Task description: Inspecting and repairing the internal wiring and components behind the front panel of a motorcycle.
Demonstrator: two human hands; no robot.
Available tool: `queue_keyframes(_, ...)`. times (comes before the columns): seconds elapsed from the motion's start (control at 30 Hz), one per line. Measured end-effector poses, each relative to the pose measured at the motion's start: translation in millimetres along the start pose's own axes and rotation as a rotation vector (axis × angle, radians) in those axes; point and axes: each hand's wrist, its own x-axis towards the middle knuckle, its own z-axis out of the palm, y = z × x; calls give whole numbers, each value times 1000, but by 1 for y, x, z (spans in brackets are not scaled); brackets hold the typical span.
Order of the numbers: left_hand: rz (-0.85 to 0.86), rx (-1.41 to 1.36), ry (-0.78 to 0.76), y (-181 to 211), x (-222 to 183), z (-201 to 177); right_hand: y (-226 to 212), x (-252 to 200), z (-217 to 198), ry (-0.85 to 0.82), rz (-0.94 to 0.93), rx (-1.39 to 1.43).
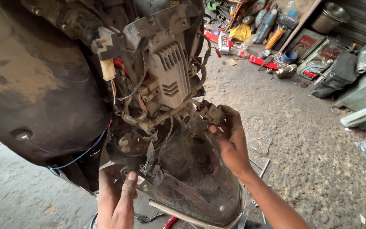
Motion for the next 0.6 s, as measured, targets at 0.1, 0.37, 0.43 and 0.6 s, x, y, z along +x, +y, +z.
queue_keyframes(0.1,69,18,-29,-8,1,-2,5,-1,6,-46,106,307)
queue_keyframes(0.37,24,76,-45,10,-4,6,-8,-4,18,-159,277,362)
queue_keyframes(0.43,49,99,-51,11,-4,6,-9,-2,13,-183,324,396)
queue_keyframes(0.6,109,42,-83,10,-2,6,10,6,-10,-181,274,501)
